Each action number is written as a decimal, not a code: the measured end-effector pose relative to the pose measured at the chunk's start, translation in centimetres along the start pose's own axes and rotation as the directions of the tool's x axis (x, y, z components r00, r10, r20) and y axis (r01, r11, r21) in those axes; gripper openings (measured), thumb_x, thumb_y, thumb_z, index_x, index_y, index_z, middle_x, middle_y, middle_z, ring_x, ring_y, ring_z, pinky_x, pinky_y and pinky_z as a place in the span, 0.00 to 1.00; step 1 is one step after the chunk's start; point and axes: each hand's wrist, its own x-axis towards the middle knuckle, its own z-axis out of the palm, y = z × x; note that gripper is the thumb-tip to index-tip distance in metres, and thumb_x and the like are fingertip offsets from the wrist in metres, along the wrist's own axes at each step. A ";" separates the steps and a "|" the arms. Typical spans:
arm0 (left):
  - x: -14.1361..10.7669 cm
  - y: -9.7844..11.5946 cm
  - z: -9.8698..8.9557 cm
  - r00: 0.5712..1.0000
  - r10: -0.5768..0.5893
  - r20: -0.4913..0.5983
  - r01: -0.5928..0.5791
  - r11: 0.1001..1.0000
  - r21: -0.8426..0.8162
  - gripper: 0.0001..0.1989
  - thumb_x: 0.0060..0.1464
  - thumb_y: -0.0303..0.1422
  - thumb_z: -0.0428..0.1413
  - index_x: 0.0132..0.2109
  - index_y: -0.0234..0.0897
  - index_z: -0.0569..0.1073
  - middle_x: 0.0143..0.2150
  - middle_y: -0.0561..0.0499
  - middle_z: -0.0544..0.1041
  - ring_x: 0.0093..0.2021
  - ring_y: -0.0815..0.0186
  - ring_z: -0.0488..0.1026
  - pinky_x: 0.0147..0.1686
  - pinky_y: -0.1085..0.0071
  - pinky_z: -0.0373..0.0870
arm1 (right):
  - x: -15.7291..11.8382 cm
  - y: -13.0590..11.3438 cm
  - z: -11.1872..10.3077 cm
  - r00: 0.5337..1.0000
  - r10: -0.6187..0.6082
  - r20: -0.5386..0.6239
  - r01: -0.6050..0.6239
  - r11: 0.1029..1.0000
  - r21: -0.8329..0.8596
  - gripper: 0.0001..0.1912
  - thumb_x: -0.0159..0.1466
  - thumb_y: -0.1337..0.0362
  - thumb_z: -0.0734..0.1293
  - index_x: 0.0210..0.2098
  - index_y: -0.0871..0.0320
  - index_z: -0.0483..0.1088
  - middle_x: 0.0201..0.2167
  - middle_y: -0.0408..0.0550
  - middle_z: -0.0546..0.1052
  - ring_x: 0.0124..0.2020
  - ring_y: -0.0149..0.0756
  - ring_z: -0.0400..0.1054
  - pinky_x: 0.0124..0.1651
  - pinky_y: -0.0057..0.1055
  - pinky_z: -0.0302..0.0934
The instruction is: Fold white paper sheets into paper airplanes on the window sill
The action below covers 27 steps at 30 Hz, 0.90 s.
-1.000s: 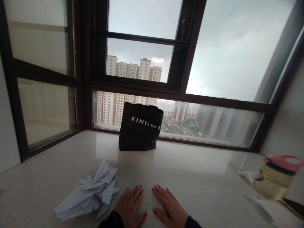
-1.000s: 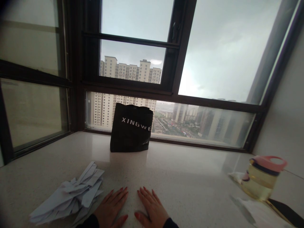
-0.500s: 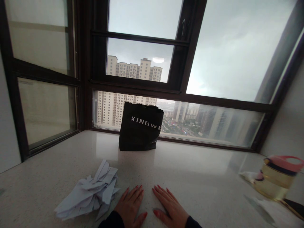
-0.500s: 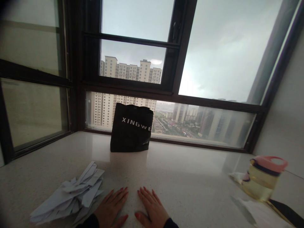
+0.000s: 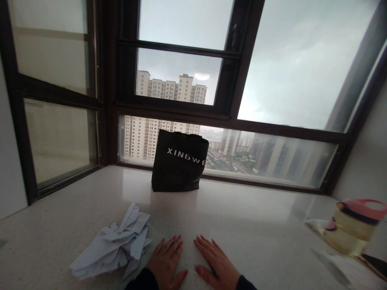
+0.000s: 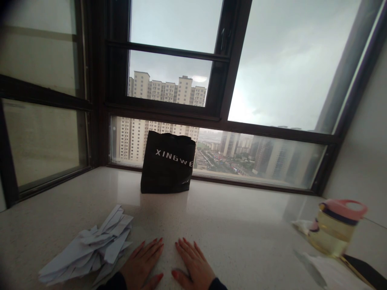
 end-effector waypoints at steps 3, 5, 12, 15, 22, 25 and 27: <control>0.0 -0.1 0.1 1.000 0.003 -0.012 -0.003 1.000 -0.003 0.29 0.51 0.48 0.33 0.53 0.36 0.58 0.57 0.48 0.55 0.56 0.60 0.50 0.52 0.60 0.45 | 0.0 -0.1 -0.2 1.000 -0.001 0.005 0.001 1.000 0.005 0.30 0.58 0.51 0.54 0.56 0.56 0.44 0.56 0.48 0.51 0.56 0.42 0.42 0.55 0.46 0.39; 0.0 -0.1 0.2 1.000 0.005 -0.014 -0.005 1.000 -0.004 0.29 0.51 0.49 0.33 0.53 0.36 0.58 0.57 0.48 0.54 0.56 0.60 0.50 0.52 0.60 0.46 | 0.0 -0.2 -0.3 1.000 -0.002 0.006 0.002 1.000 0.008 0.30 0.58 0.51 0.54 0.56 0.55 0.44 0.56 0.48 0.51 0.56 0.42 0.42 0.55 0.46 0.39; 0.0 -0.1 0.3 1.000 0.001 -0.009 -0.001 1.000 -0.022 0.29 0.51 0.49 0.34 0.54 0.36 0.57 0.57 0.48 0.54 0.56 0.59 0.50 0.52 0.59 0.47 | 0.0 -0.4 -0.6 1.000 0.013 0.024 -0.013 1.000 -0.005 0.30 0.58 0.51 0.53 0.56 0.55 0.44 0.56 0.48 0.50 0.56 0.42 0.42 0.55 0.45 0.39; 0.0 -0.1 0.2 1.000 0.002 -0.006 -0.002 1.000 -0.021 0.30 0.51 0.49 0.34 0.54 0.35 0.57 0.57 0.47 0.54 0.56 0.59 0.49 0.52 0.59 0.46 | 0.1 -0.6 -0.7 0.999 0.024 0.046 -0.023 0.999 -0.022 0.30 0.58 0.50 0.53 0.56 0.56 0.44 0.56 0.48 0.50 0.56 0.42 0.42 0.55 0.46 0.39; 0.0 -0.1 0.0 1.000 0.005 0.003 -0.005 1.000 -0.012 0.29 0.51 0.48 0.34 0.54 0.36 0.57 0.57 0.48 0.54 0.56 0.60 0.49 0.52 0.59 0.47 | 0.1 -0.6 -0.7 0.999 0.025 0.045 -0.025 1.000 -0.011 0.30 0.58 0.50 0.53 0.56 0.56 0.44 0.56 0.48 0.50 0.56 0.42 0.41 0.55 0.46 0.38; 0.0 -0.1 0.0 1.000 0.012 -0.007 -0.012 1.000 -0.015 0.29 0.51 0.49 0.34 0.53 0.35 0.58 0.57 0.48 0.54 0.56 0.60 0.50 0.52 0.59 0.47 | 0.0 -0.4 -0.5 1.000 0.015 0.024 -0.015 1.000 0.008 0.30 0.58 0.51 0.54 0.56 0.55 0.44 0.56 0.48 0.51 0.56 0.42 0.42 0.55 0.46 0.39; 0.0 -0.1 0.0 1.000 0.014 -0.005 -0.014 1.000 -0.014 0.29 0.51 0.49 0.34 0.53 0.35 0.58 0.57 0.47 0.54 0.56 0.60 0.49 0.52 0.59 0.47 | 0.0 -0.2 -0.4 1.000 0.010 0.014 -0.010 1.000 0.010 0.30 0.58 0.51 0.54 0.56 0.55 0.44 0.56 0.48 0.51 0.56 0.42 0.42 0.55 0.46 0.39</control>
